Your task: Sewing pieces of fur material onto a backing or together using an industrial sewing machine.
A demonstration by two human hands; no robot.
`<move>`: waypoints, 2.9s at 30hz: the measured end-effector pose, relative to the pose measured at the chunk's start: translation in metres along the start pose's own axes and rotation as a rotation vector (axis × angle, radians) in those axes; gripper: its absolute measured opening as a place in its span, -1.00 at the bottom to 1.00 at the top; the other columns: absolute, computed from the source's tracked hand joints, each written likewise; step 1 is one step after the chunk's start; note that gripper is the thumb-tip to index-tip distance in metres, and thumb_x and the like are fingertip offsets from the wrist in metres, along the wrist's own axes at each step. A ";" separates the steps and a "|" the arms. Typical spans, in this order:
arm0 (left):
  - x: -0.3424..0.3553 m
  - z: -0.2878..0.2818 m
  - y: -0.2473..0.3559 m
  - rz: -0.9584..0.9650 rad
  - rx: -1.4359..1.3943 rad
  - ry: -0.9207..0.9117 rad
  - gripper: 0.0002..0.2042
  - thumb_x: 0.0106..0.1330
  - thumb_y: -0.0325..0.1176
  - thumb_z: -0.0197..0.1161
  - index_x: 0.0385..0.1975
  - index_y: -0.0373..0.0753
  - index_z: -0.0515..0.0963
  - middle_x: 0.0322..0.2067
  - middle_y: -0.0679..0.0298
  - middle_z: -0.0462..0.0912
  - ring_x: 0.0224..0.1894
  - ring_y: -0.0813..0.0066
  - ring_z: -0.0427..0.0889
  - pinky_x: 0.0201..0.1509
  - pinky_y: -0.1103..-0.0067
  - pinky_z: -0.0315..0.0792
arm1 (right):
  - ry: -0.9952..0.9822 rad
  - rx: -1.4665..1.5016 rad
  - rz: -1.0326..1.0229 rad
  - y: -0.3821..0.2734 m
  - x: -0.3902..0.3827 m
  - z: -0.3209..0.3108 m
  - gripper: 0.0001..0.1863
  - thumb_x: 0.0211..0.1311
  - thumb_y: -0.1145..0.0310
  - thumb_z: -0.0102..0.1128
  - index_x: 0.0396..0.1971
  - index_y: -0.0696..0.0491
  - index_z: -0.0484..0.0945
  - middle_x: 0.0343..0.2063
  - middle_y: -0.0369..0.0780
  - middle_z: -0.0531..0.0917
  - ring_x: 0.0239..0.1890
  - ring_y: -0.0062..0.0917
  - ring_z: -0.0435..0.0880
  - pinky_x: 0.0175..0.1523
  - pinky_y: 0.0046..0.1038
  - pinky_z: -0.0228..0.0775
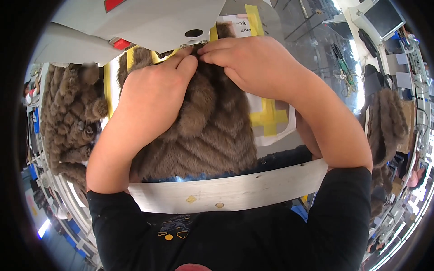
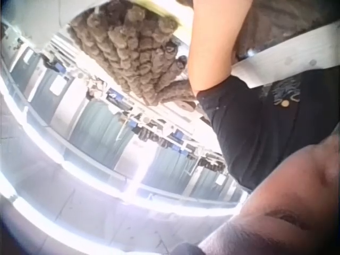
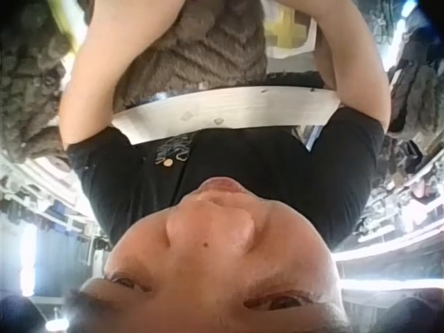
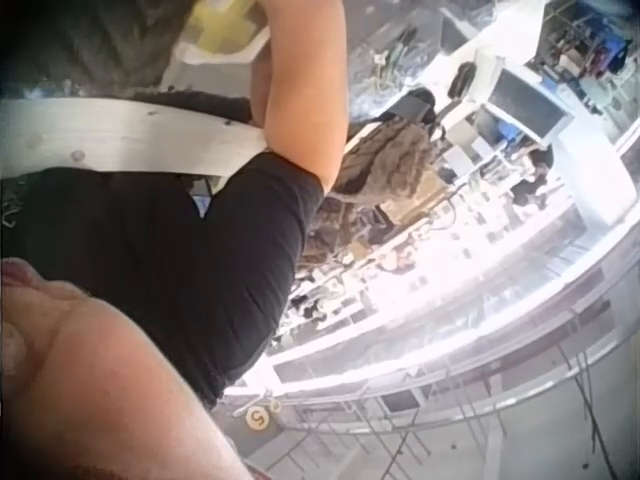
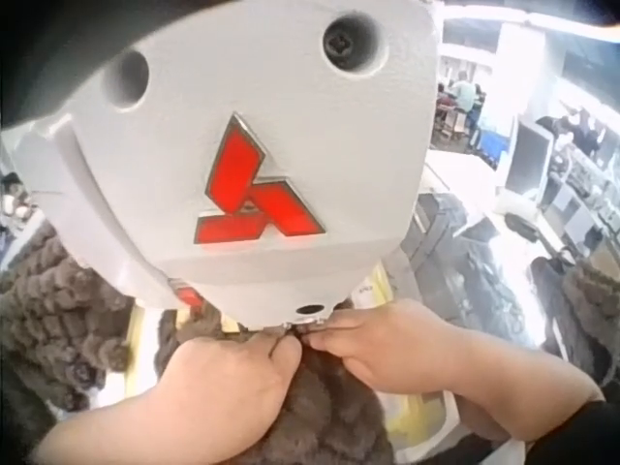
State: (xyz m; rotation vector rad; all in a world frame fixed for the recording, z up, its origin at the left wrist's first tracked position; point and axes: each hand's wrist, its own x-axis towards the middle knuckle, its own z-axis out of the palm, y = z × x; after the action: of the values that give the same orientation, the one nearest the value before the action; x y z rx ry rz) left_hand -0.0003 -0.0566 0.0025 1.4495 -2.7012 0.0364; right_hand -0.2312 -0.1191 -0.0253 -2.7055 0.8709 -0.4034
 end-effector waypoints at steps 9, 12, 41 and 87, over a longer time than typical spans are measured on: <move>-0.005 -0.005 0.003 0.047 -0.035 0.016 -0.73 0.20 -0.56 0.15 -0.07 -0.37 0.52 0.11 0.00 0.67 -0.27 0.08 0.77 -0.22 0.35 0.65 | 0.007 0.023 -0.017 -0.004 -0.003 -0.001 -0.60 0.23 0.49 0.04 0.03 -0.03 0.71 0.11 -0.28 0.72 0.04 -0.27 0.71 0.09 -0.22 0.59; -0.005 -0.010 0.003 0.057 -0.055 -0.028 -0.73 0.19 -0.56 0.15 -0.09 -0.37 0.52 0.10 -0.02 0.67 -0.28 0.06 0.76 -0.24 0.34 0.64 | -0.020 0.050 0.000 -0.007 -0.003 -0.004 -0.61 0.23 0.49 0.04 0.00 -0.02 0.72 0.07 -0.27 0.73 0.02 -0.26 0.71 0.08 -0.22 0.59; -0.007 -0.023 0.011 0.179 -0.074 -0.069 -0.65 0.08 -0.52 0.25 -0.09 -0.47 0.55 0.01 -0.10 0.70 -0.33 0.17 0.79 -0.35 0.46 0.64 | 0.075 0.049 -0.069 -0.005 -0.011 -0.002 -0.73 0.19 0.43 0.19 -0.14 -0.03 0.75 -0.04 -0.38 0.76 -0.09 -0.38 0.74 -0.03 -0.31 0.61; -0.093 -0.011 0.119 0.329 -0.417 0.065 -0.66 -0.03 -0.23 0.54 -0.38 -0.21 0.52 -0.59 0.30 0.42 -0.54 0.26 0.50 -0.28 0.37 0.38 | -0.138 -0.068 0.238 0.002 -0.041 -0.081 -0.82 0.17 0.40 0.17 -0.34 0.13 0.72 -0.39 -0.10 0.73 -0.30 -0.12 0.71 -0.14 -0.20 0.58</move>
State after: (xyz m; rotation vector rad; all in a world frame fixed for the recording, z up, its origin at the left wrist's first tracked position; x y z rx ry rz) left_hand -0.0478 0.0873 0.0076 0.8692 -2.6485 -0.4248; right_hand -0.2923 -0.1098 0.0416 -2.6100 1.1665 -0.1368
